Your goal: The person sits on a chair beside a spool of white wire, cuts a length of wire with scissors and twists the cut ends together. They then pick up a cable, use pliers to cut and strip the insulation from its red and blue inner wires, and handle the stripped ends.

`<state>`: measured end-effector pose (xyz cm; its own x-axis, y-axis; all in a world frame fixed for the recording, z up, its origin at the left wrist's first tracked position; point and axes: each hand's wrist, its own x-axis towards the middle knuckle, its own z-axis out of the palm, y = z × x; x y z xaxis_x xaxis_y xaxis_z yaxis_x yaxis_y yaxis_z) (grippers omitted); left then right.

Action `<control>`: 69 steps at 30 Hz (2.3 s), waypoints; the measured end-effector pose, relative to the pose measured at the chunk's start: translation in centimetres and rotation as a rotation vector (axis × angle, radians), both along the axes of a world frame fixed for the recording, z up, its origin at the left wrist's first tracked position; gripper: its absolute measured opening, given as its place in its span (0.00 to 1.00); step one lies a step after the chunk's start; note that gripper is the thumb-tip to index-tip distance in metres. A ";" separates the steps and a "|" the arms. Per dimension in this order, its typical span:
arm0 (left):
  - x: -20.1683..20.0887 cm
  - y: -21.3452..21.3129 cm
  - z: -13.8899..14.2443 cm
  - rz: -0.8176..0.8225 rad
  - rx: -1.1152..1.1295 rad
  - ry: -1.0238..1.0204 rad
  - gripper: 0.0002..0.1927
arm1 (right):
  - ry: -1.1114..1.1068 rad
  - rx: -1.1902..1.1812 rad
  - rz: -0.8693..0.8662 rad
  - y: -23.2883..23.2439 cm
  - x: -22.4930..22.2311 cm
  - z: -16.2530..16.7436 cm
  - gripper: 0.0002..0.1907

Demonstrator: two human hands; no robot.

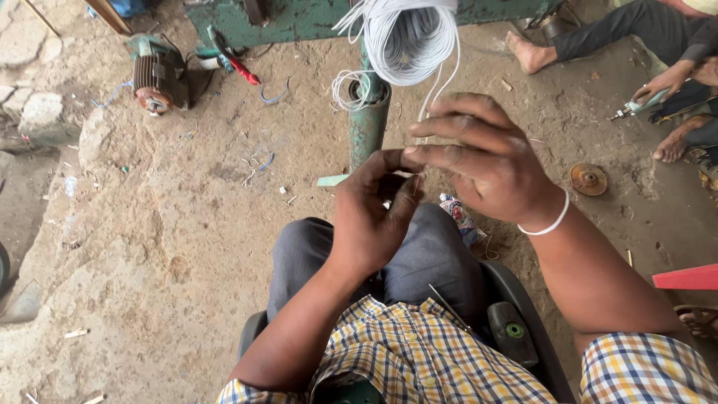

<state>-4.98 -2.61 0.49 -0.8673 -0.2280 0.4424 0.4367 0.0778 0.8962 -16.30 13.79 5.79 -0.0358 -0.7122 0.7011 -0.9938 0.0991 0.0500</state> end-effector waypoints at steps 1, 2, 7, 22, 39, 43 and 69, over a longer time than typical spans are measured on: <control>0.4 -0.2 0.4 0.161 -0.214 0.019 0.11 | 0.011 0.015 -0.011 -0.1 0.0 0.2 0.17; 0.7 -0.3 0.8 0.244 -0.316 0.053 0.11 | 0.021 0.031 -0.022 -0.1 0.0 0.3 0.17; 1.2 -0.7 1.7 0.546 -0.551 0.271 0.11 | -0.065 0.014 -0.015 -0.5 -0.1 0.3 0.16; -1.0 -0.7 1.5 0.273 -0.096 0.258 0.11 | -0.270 -0.295 0.041 -1.1 0.2 -0.6 0.08; -2.4 -1.5 1.8 0.099 0.160 0.115 0.13 | -0.239 -0.203 -0.040 -1.0 0.2 0.6 0.08; -2.6 -1.7 1.8 0.096 0.155 0.142 0.12 | -0.252 -0.196 -0.037 -1.1 0.0 0.5 0.07; -3.3 -1.7 0.8 0.003 0.401 0.122 0.13 | -0.365 -0.250 -0.072 -1.8 1.2 0.0 0.08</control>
<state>-8.30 -4.33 1.25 -0.8130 -0.4058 0.4176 0.5420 -0.2649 0.7976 -15.11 11.99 5.77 -0.3559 -0.5091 0.7837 -0.9321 0.1328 -0.3370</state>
